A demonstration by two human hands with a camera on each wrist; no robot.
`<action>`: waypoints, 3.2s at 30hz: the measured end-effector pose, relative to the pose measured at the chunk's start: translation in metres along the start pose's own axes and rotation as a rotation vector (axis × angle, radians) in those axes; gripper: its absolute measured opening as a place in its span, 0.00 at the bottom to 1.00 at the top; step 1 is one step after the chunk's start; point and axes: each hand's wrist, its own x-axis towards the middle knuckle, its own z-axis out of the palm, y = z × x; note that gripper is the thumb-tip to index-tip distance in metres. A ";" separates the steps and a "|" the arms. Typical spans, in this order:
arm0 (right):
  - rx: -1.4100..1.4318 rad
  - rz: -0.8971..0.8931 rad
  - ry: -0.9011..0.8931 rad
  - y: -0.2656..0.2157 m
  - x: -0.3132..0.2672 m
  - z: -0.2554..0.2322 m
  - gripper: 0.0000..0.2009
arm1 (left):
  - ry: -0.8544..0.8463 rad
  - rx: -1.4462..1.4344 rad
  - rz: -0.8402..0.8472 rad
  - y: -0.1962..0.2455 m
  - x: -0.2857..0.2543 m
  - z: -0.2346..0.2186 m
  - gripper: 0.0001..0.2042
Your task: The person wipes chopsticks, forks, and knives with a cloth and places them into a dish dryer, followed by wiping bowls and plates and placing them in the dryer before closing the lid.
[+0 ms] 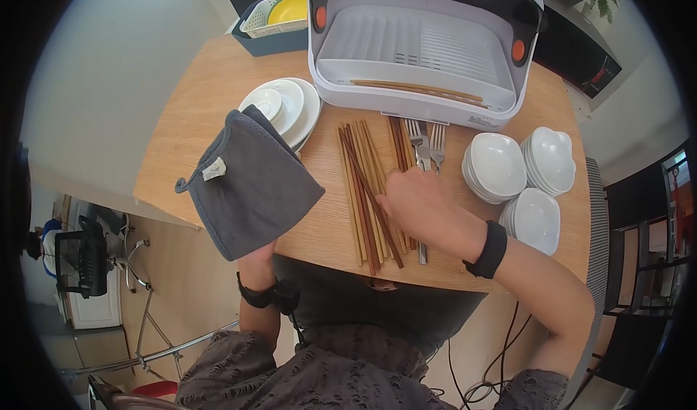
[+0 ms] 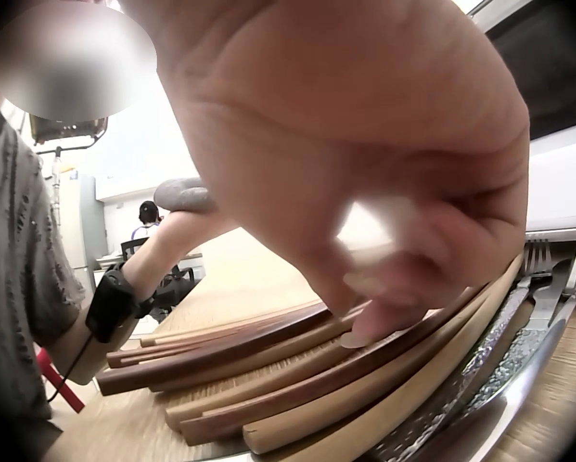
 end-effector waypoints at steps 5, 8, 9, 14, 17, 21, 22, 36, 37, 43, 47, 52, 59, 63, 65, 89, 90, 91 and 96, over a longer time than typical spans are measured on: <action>0.015 0.016 0.011 0.001 0.005 0.009 0.17 | -0.002 -0.065 -0.045 0.001 -0.002 -0.005 0.29; 0.089 0.043 -0.026 0.002 0.009 0.006 0.17 | -0.003 -0.097 -0.072 0.000 -0.004 -0.008 0.29; 0.120 0.052 -0.042 0.002 0.009 0.006 0.17 | -0.004 -0.109 -0.077 0.000 -0.005 -0.009 0.29; 0.093 0.065 0.028 0.001 0.009 0.011 0.17 | -0.025 -0.066 -0.074 -0.004 -0.007 -0.011 0.30; 0.098 0.062 0.038 0.004 0.011 0.014 0.17 | -0.035 -0.059 -0.091 -0.004 -0.009 -0.011 0.30; 0.124 0.089 0.046 0.003 0.013 0.013 0.17 | 0.006 -0.091 -0.121 -0.004 -0.012 -0.006 0.29; 0.130 0.093 0.048 0.003 0.013 0.014 0.16 | -0.009 -0.099 -0.124 -0.004 -0.012 -0.008 0.29; 0.119 0.030 0.122 0.002 0.008 0.008 0.13 | -0.081 -0.281 -0.167 -0.008 -0.008 -0.011 0.28; 0.117 0.030 0.137 0.002 0.006 0.005 0.13 | -0.172 -0.403 -0.183 -0.010 -0.007 -0.018 0.28; 0.057 -0.098 0.301 0.009 -0.006 0.000 0.09 | 0.042 -0.243 -0.190 -0.011 -0.013 -0.008 0.27; 0.089 -0.126 0.312 -0.006 -0.026 -0.017 0.08 | -0.107 -0.545 -0.245 -0.015 -0.012 -0.023 0.23; 0.304 -0.296 0.259 -0.030 -0.043 -0.018 0.08 | -0.133 -0.457 -0.331 -0.017 -0.019 -0.010 0.22; 0.571 -0.262 0.053 -0.033 -0.043 0.018 0.09 | -0.076 -0.201 -0.273 -0.023 -0.019 0.039 0.24; 0.666 -0.186 0.006 -0.027 -0.046 0.025 0.10 | -0.077 -0.095 -0.162 -0.020 -0.013 0.030 0.24; 0.729 -0.159 0.039 -0.024 -0.046 0.032 0.12 | -0.062 -0.096 -0.128 -0.015 -0.007 0.031 0.23; 0.940 -0.144 0.154 -0.029 -0.057 0.046 0.14 | -0.108 0.060 -0.066 -0.025 -0.028 0.049 0.22; 0.924 -0.150 0.153 -0.029 -0.057 0.046 0.14 | -0.090 0.059 -0.059 -0.023 -0.026 0.051 0.22; 0.939 -0.104 0.108 -0.028 -0.058 0.043 0.14 | -0.103 0.042 -0.044 -0.021 -0.023 0.051 0.22; 1.035 0.042 -0.045 -0.019 -0.066 0.027 0.15 | -0.003 0.045 0.059 -0.001 -0.010 0.050 0.21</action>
